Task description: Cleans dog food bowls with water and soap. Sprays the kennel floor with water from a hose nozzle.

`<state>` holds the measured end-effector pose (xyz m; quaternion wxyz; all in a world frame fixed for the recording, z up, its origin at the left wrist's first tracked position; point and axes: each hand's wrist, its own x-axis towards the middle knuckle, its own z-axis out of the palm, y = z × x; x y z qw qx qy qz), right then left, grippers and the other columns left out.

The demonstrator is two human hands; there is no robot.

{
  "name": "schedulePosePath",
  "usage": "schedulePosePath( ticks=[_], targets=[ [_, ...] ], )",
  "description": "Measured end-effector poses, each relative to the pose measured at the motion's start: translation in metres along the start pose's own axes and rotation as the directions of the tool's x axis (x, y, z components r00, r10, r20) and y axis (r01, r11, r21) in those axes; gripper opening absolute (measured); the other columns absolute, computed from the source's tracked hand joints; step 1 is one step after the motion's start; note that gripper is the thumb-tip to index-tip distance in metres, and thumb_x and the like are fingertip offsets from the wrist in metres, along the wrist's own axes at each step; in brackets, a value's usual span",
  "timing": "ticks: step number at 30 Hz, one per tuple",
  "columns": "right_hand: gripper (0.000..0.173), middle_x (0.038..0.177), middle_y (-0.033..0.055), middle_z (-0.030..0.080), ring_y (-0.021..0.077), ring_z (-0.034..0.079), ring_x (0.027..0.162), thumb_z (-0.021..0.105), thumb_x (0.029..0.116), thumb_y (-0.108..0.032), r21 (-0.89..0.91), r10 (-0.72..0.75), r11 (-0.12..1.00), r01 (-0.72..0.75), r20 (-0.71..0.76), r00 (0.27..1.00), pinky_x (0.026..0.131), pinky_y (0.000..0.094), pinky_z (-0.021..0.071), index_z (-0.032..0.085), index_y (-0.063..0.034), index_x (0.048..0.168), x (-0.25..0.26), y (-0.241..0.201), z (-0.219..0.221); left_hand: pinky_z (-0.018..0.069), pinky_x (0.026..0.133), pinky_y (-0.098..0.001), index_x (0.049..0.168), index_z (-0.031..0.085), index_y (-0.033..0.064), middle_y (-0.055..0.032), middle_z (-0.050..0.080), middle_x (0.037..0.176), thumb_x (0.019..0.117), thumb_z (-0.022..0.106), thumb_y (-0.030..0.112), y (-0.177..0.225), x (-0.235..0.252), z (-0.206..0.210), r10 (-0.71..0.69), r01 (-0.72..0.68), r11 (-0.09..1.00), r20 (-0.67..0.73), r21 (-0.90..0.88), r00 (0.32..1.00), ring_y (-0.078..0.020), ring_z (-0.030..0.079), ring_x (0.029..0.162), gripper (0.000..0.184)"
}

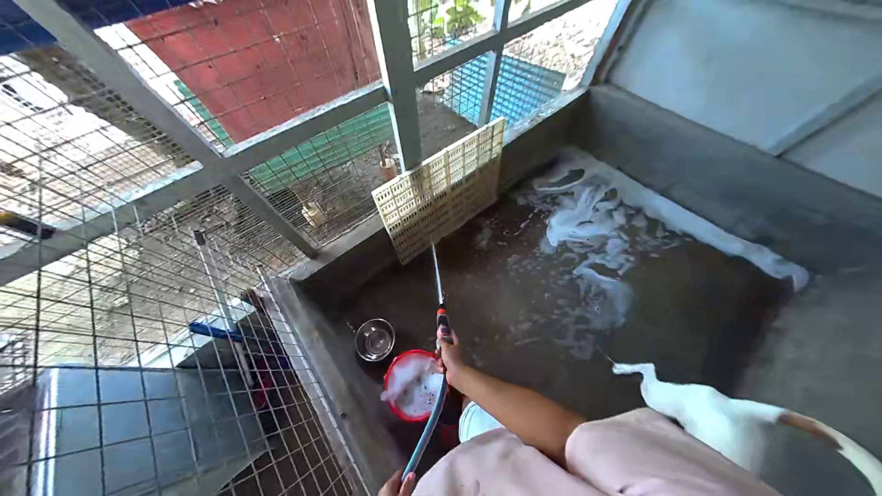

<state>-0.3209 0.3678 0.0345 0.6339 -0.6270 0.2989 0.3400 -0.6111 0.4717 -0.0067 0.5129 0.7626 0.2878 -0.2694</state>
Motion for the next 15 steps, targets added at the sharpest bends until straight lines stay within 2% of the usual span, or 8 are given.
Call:
schedulePosePath(
  ticks=[3,8,11,15],
  targets=[
    [0.057,0.102,0.0147,0.055,0.0167,0.046,0.061,0.046,0.1113,-0.032,-0.05,-0.01,0.999,0.01,0.0,1.0,0.053,0.033,0.0412,0.026,-0.0179,0.162,-0.007,0.001,-0.005,0.0523,0.093,-0.0551,0.116,0.07,-0.0057,-0.0245,0.072,0.1,0.1078,0.053,0.027,0.0,-0.004,-0.002,0.015,-0.015,0.999,0.0,0.04,1.0,-0.0348,0.07,0.096,0.038],
    [0.053,0.096,0.0122,0.055,0.0144,0.045,0.059,0.05,0.11,-0.032,-0.145,-0.026,0.989,0.037,0.079,0.997,0.051,0.0307,0.0398,0.034,-0.0186,0.159,-0.02,0.001,-0.006,0.0487,0.103,-0.0521,0.126,0.067,-0.0044,-0.0261,0.071,0.115,0.1084,0.052,0.017,0.016,-0.014,-0.004,-0.067,0.06,0.995,0.072,0.085,0.995,-0.0358,0.069,0.111,0.032],
    [0.054,0.096,0.0129,0.057,0.0154,0.045,0.059,0.05,0.11,-0.031,-0.183,-0.037,0.982,0.05,0.072,0.997,0.052,0.032,0.0405,0.033,-0.019,0.16,-0.02,0.001,-0.001,0.049,0.101,-0.0531,0.123,0.068,-0.0054,-0.0269,0.071,0.111,0.1082,0.052,0.018,0.022,-0.021,-0.004,-0.062,0.056,0.994,0.057,0.099,0.996,-0.0369,0.069,0.107,0.031],
    [0.055,0.094,0.0123,0.056,0.015,0.044,0.057,0.05,0.11,-0.031,-0.165,-0.053,0.984,0.065,0.075,0.996,0.05,0.0315,0.0392,0.032,-0.0197,0.16,-0.022,0.0,0.006,0.0519,0.096,-0.0547,0.119,0.069,-0.0039,-0.0243,0.073,0.103,0.1089,0.051,0.027,-0.006,-0.011,-0.001,0.022,-0.025,0.997,0.039,0.071,0.999,-0.0349,0.071,0.099,0.038]
  ],
)
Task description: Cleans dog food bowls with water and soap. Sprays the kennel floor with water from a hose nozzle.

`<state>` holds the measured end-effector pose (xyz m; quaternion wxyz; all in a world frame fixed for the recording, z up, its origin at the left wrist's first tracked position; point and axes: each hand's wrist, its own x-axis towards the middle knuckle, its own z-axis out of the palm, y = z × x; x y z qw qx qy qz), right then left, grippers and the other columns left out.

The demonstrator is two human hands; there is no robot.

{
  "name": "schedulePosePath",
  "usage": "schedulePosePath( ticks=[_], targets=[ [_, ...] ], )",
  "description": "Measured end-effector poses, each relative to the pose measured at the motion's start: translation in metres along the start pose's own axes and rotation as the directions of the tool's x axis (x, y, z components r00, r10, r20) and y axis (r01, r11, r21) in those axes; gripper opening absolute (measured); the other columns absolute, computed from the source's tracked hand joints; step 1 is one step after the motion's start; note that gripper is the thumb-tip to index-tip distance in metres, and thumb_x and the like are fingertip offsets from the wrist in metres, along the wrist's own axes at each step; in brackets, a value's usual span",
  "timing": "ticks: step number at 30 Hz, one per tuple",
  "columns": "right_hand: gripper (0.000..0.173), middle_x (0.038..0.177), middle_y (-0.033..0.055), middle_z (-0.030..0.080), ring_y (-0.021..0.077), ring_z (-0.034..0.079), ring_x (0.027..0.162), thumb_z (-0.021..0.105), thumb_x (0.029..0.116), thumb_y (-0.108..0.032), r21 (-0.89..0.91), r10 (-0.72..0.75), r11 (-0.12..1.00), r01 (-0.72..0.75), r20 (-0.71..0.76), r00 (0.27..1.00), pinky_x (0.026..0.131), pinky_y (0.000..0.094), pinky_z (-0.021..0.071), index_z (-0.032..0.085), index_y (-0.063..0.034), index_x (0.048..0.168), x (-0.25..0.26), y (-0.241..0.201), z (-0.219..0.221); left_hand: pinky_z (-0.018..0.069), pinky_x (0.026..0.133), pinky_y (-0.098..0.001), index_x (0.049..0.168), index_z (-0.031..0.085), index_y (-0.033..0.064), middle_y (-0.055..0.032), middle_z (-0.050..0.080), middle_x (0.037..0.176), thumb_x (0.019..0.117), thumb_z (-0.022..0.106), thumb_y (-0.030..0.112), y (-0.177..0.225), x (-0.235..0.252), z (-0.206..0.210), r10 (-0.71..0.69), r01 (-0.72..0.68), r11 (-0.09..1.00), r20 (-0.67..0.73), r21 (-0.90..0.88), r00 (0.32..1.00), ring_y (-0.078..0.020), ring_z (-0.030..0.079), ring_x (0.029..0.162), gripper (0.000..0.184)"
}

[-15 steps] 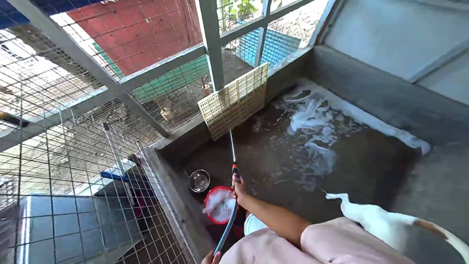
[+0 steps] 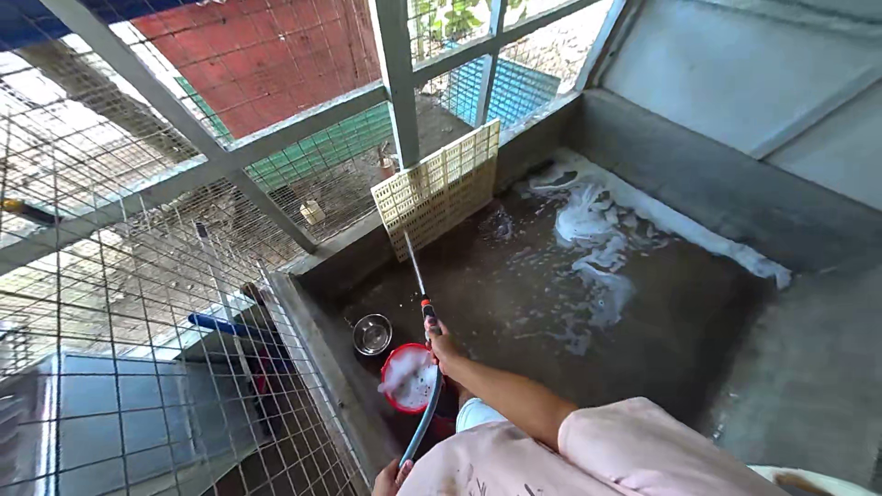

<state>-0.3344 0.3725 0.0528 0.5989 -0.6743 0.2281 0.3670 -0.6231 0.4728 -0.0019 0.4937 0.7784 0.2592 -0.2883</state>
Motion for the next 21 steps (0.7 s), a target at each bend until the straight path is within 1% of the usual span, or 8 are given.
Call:
schedulePosePath(
  ticks=[3,6,9,11,14,16,18,21],
  targets=[
    [0.056,0.096,0.013,0.056,0.0161,0.045,0.06,0.051,0.1095,-0.032,-0.018,-0.009,1.0,0.009,0.002,1.0,0.051,0.0324,0.0403,0.031,-0.0199,0.161,0.002,0.001,0.003,0.0533,0.09,-0.0539,0.116,0.069,-0.0037,-0.0222,0.072,0.097,0.108,0.052,0.031,-0.013,0.005,0.006,0.033,-0.033,0.999,-0.018,-0.03,0.999,-0.0328,0.07,0.092,0.04],
    [0.055,0.094,0.0123,0.055,0.0156,0.045,0.059,0.049,0.11,-0.033,-0.055,0.004,0.998,-0.004,-0.005,1.0,0.051,0.0317,0.0402,0.032,-0.0193,0.16,0.006,0.003,0.008,0.054,0.086,-0.0517,0.113,0.069,-0.0039,-0.0204,0.071,0.092,0.1082,0.053,0.031,-0.007,-0.001,0.006,0.006,-0.007,1.0,-0.029,-0.031,1.0,-0.0301,0.069,0.086,0.039],
    [0.056,0.097,0.0138,0.056,0.0171,0.047,0.062,0.048,0.1104,-0.033,-0.079,0.024,0.997,-0.026,-0.026,0.999,0.054,0.0327,0.0419,0.03,-0.0181,0.161,0.008,0.005,0.011,0.0533,0.083,-0.0495,0.112,0.069,-0.0041,-0.0188,0.069,0.088,0.109,0.052,0.031,-0.003,-0.005,0.006,-0.033,0.032,0.999,-0.029,-0.042,0.999,-0.0281,0.066,0.081,0.039],
    [0.057,0.1,0.0157,0.057,0.0186,0.048,0.063,0.048,0.1104,-0.031,-0.096,0.011,0.995,-0.015,-0.034,0.999,0.055,0.0344,0.0429,0.028,-0.0174,0.162,0.008,0.004,0.013,0.053,0.083,-0.0502,0.112,0.069,-0.0044,-0.0196,0.068,0.089,0.1091,0.052,0.03,-0.003,-0.005,0.006,-0.045,0.043,0.998,-0.031,-0.051,0.999,-0.029,0.066,0.082,0.038],
    [0.059,0.102,0.0171,0.058,0.0188,0.047,0.063,0.049,0.1103,-0.029,-0.14,-0.011,0.99,0.007,-0.034,0.999,0.054,0.0343,0.0427,0.027,-0.0168,0.163,0.005,0.006,0.013,0.0527,0.084,-0.0501,0.115,0.068,-0.0039,-0.02,0.069,0.091,0.1093,0.051,0.029,-0.001,-0.008,0.008,-0.06,0.059,0.996,-0.011,-0.061,0.998,-0.0294,0.066,0.084,0.038],
    [0.059,0.101,0.0171,0.058,0.0186,0.048,0.063,0.049,0.1105,-0.029,-0.173,-0.034,0.984,0.03,-0.019,0.999,0.055,0.0341,0.0434,0.026,-0.0153,0.163,0.003,0.005,0.013,0.052,0.085,-0.0511,0.116,0.068,-0.0045,-0.0206,0.068,0.091,0.1092,0.051,0.03,-0.001,-0.009,0.009,-0.048,0.047,0.996,-0.008,-0.07,0.999,-0.0302,0.065,0.084,0.038],
    [0.06,0.102,0.0177,0.059,0.0201,0.049,0.065,0.049,0.1104,-0.028,-0.2,-0.04,0.979,0.037,-0.011,0.999,0.057,0.0359,0.0451,0.025,-0.0152,0.163,0.005,0.004,0.013,0.0525,0.084,-0.0523,0.115,0.068,-0.0056,-0.0212,0.068,0.09,0.1086,0.052,0.03,-0.001,-0.008,0.009,-0.026,0.024,0.997,-0.019,-0.08,0.999,-0.0307,0.065,0.083,0.04],
    [0.059,0.099,0.0164,0.059,0.0188,0.047,0.061,0.05,0.1102,-0.028,-0.212,-0.049,0.976,0.044,-0.018,0.999,0.054,0.0347,0.0433,0.026,-0.0155,0.163,0.012,0.008,0.013,0.0512,0.083,-0.0516,0.114,0.068,-0.0054,-0.0204,0.066,0.089,0.109,0.051,0.03,0.001,-0.008,0.009,-0.028,0.027,0.996,-0.01,-0.081,1.0,-0.0301,0.063,0.082,0.039]
  ],
)
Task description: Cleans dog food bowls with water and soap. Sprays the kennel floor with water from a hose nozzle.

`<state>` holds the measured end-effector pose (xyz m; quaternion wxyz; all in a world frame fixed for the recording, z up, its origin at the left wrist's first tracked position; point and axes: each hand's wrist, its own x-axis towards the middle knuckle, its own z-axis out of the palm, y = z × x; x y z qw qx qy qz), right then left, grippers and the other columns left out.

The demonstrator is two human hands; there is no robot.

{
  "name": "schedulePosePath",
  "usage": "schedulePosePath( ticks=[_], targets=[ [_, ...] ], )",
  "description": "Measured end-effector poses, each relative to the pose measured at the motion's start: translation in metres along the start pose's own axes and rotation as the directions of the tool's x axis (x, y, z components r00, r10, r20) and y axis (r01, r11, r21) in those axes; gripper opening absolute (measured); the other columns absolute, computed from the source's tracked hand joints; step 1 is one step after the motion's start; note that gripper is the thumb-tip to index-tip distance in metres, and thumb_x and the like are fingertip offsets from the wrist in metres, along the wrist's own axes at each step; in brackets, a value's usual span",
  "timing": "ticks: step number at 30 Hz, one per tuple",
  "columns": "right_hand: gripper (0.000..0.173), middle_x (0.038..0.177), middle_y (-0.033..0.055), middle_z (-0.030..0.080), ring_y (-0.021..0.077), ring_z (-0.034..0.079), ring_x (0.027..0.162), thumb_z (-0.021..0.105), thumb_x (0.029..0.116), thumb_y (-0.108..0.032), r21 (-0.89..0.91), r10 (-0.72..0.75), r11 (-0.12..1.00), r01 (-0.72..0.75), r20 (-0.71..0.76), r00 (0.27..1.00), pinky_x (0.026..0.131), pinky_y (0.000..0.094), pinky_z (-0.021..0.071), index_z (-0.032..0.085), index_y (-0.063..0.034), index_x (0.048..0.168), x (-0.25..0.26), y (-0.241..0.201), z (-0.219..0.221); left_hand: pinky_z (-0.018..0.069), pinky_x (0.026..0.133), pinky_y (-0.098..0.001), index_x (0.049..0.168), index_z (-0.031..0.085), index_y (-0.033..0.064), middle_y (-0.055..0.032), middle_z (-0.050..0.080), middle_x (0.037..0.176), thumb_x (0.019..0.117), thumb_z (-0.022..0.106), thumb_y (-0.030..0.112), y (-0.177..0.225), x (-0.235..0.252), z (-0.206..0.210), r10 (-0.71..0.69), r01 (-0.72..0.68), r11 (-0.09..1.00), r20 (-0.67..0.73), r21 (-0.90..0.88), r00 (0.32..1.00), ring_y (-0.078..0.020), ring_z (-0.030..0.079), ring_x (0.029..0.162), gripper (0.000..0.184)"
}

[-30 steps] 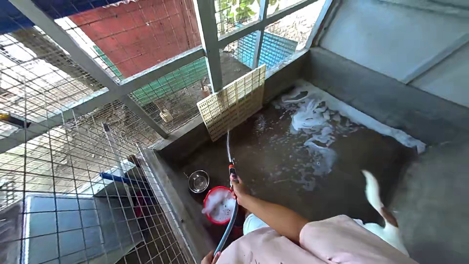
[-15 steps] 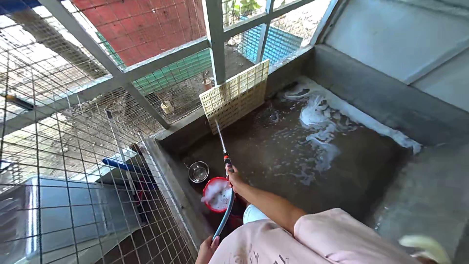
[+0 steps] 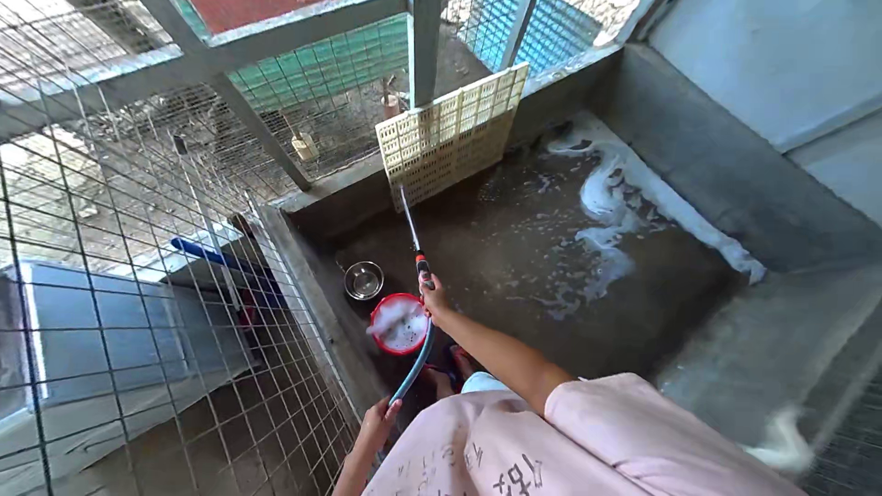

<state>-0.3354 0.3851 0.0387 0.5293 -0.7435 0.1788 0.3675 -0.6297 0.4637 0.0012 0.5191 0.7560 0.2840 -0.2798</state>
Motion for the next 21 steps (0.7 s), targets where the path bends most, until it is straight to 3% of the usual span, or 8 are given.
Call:
schedulePosePath(
  ticks=[12,21],
  targets=[
    [0.06,0.108,0.0195,0.06,0.0214,0.051,0.067,0.05,0.1099,-0.029,-0.001,0.003,1.0,-0.003,-0.007,1.0,0.058,0.0372,0.0451,0.027,-0.0165,0.163,-0.001,0.002,0.006,0.0519,0.084,-0.05,0.116,0.068,-0.0047,-0.0198,0.068,0.091,0.109,0.051,0.029,0.0,-0.006,-0.002,0.0,0.0,1.0,-0.004,0.01,1.0,-0.0286,0.065,0.083,0.038],
    [0.06,0.103,0.019,0.06,0.0212,0.049,0.063,0.048,0.1106,-0.029,0.13,0.004,0.991,0.009,-0.103,0.995,0.055,0.0378,0.0439,0.024,-0.018,0.164,-0.001,0.012,-0.011,0.0526,0.084,-0.0502,0.115,0.069,-0.0043,-0.02,0.069,0.089,0.1089,0.052,0.028,0.003,-0.002,0.002,0.011,-0.009,0.998,-0.032,0.057,0.999,-0.029,0.066,0.083,0.037]
  ],
)
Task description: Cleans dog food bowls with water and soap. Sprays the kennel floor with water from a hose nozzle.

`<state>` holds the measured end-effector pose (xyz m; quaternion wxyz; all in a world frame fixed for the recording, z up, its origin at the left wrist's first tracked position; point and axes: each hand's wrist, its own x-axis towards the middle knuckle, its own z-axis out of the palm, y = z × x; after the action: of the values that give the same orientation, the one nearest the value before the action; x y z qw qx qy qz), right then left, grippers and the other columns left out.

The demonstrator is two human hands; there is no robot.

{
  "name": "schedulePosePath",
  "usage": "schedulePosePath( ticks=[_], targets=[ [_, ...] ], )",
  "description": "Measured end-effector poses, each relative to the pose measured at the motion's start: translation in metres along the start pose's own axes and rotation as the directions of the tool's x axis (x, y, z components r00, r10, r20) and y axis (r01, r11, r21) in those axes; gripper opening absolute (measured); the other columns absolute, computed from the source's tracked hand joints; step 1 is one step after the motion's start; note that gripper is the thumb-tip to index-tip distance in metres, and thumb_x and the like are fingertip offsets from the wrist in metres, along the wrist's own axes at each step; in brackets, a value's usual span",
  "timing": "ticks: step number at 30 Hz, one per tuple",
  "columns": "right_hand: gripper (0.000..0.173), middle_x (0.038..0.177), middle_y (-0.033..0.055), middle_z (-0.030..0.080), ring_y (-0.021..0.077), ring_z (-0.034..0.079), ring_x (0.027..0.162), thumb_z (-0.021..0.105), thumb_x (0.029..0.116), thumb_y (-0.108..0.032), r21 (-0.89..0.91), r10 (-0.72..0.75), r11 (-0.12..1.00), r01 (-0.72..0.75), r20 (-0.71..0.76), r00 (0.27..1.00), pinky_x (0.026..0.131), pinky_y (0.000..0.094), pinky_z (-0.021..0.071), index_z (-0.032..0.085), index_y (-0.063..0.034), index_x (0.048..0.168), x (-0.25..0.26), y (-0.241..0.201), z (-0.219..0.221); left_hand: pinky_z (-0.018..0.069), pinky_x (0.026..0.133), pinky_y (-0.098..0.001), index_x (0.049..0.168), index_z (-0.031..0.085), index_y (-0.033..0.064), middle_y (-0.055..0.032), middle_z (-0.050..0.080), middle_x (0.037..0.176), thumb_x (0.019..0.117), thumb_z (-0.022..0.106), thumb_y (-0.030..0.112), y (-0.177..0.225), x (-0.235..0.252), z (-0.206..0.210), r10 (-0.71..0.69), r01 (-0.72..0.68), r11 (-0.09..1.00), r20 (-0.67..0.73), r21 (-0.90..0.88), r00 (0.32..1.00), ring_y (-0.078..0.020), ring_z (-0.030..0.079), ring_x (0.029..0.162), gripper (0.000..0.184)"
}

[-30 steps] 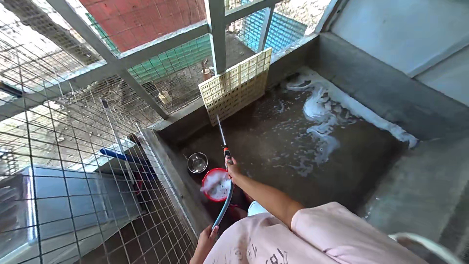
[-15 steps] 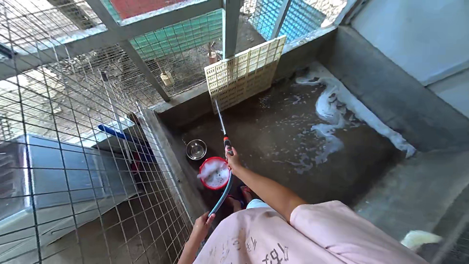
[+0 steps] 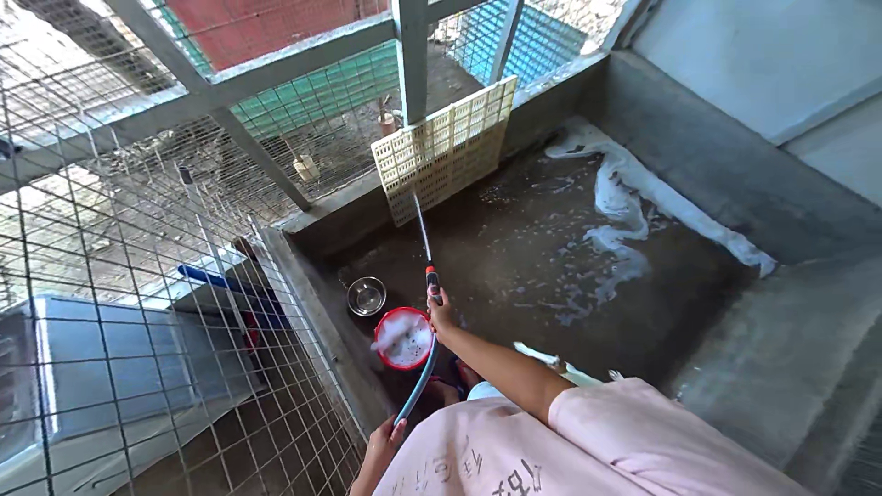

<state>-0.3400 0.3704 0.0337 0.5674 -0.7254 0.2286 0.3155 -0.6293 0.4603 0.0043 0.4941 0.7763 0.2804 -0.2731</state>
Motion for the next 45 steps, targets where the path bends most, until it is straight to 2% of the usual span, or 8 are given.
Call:
schedulePosePath(
  ticks=[4,11,15,24,28,36,40,45],
  targets=[
    [0.059,0.1,0.0167,0.058,0.0181,0.045,0.058,0.047,0.111,-0.029,0.118,-0.003,0.993,0.011,-0.065,0.998,0.05,0.0348,0.0414,0.024,-0.018,0.164,0.0,0.006,-0.008,0.0531,0.082,-0.0515,0.112,0.07,-0.004,-0.0194,0.07,0.087,0.1087,0.053,0.029,-0.005,0.004,0.002,0.004,-0.004,1.0,-0.021,-0.007,1.0,-0.0297,0.067,0.082,0.038],
    [0.058,0.099,0.0155,0.056,0.0174,0.044,0.056,0.046,0.1114,-0.029,0.244,0.006,0.97,0.026,-0.128,0.992,0.048,0.0338,0.0405,0.023,-0.0186,0.164,-0.007,0.007,-0.017,0.0537,0.079,-0.052,0.11,0.071,-0.0018,-0.0167,0.07,0.084,0.1079,0.053,0.031,-0.014,0.008,0.005,0.03,-0.031,0.999,-0.052,-0.012,0.998,-0.028,0.067,0.078,0.037],
    [0.057,0.098,0.0145,0.055,0.0167,0.044,0.056,0.045,0.1119,-0.028,0.28,0.04,0.96,0.0,-0.138,0.99,0.047,0.0325,0.0398,0.023,-0.0191,0.163,-0.006,0.009,-0.019,0.0533,0.082,-0.0535,0.113,0.07,-0.0024,-0.019,0.07,0.088,0.1081,0.053,0.032,-0.012,0.009,0.002,0.02,-0.02,1.0,-0.039,0.003,0.999,-0.03,0.068,0.082,0.038],
    [0.056,0.095,0.014,0.055,0.0179,0.045,0.056,0.046,0.1114,-0.029,0.245,0.023,0.969,0.013,-0.147,0.989,0.048,0.0338,0.0409,0.026,-0.0193,0.163,-0.004,0.013,-0.022,0.0531,0.082,-0.0527,0.11,0.071,-0.0018,-0.0187,0.07,0.087,0.1078,0.053,0.032,-0.011,0.009,0.004,0.024,-0.024,1.0,-0.031,0.009,0.999,-0.0296,0.068,0.082,0.038],
    [0.057,0.096,0.0144,0.056,0.0186,0.046,0.057,0.047,0.111,-0.03,0.246,0.001,0.969,0.034,-0.143,0.99,0.048,0.0347,0.0413,0.026,-0.0215,0.163,-0.006,0.011,-0.022,0.0535,0.083,-0.0536,0.111,0.071,-0.002,-0.0195,0.071,0.088,0.1078,0.054,0.033,-0.013,0.011,0.005,0.02,-0.019,1.0,-0.031,0.003,0.999,-0.0307,0.069,0.083,0.04],
    [0.057,0.099,0.0153,0.056,0.0185,0.046,0.057,0.046,0.1114,-0.03,0.284,-0.034,0.955,0.081,-0.169,0.985,0.048,0.0352,0.0417,0.025,-0.019,0.163,-0.009,0.01,-0.024,0.0537,0.08,-0.0548,0.11,0.071,-0.0017,-0.0183,0.07,0.086,0.107,0.053,0.035,-0.015,0.013,0.006,0.033,-0.034,0.999,-0.028,-0.019,0.999,-0.0302,0.068,0.081,0.041],
    [0.057,0.1,0.0158,0.057,0.0189,0.046,0.057,0.046,0.1114,-0.031,0.296,-0.017,0.952,0.078,-0.202,0.979,0.049,0.0354,0.0415,0.026,-0.0196,0.163,-0.008,0.012,-0.025,0.0534,0.083,-0.0537,0.112,0.071,-0.0021,-0.0187,0.071,0.088,0.1075,0.053,0.034,-0.015,0.015,0.007,0.026,-0.026,0.999,-0.02,-0.033,0.999,-0.0299,0.068,0.083,0.041],
    [0.058,0.101,0.0158,0.056,0.0176,0.044,0.055,0.046,0.1115,-0.03,0.326,0.011,0.943,0.063,-0.221,0.975,0.047,0.0338,0.0402,0.024,-0.0201,0.164,-0.01,0.009,-0.025,0.0534,0.08,-0.0518,0.11,0.071,-0.0011,-0.0166,0.07,0.085,0.1076,0.053,0.034,-0.013,0.014,0.006,0.031,-0.032,0.999,-0.026,-0.041,0.999,-0.0277,0.067,0.08,0.039]
  ],
)
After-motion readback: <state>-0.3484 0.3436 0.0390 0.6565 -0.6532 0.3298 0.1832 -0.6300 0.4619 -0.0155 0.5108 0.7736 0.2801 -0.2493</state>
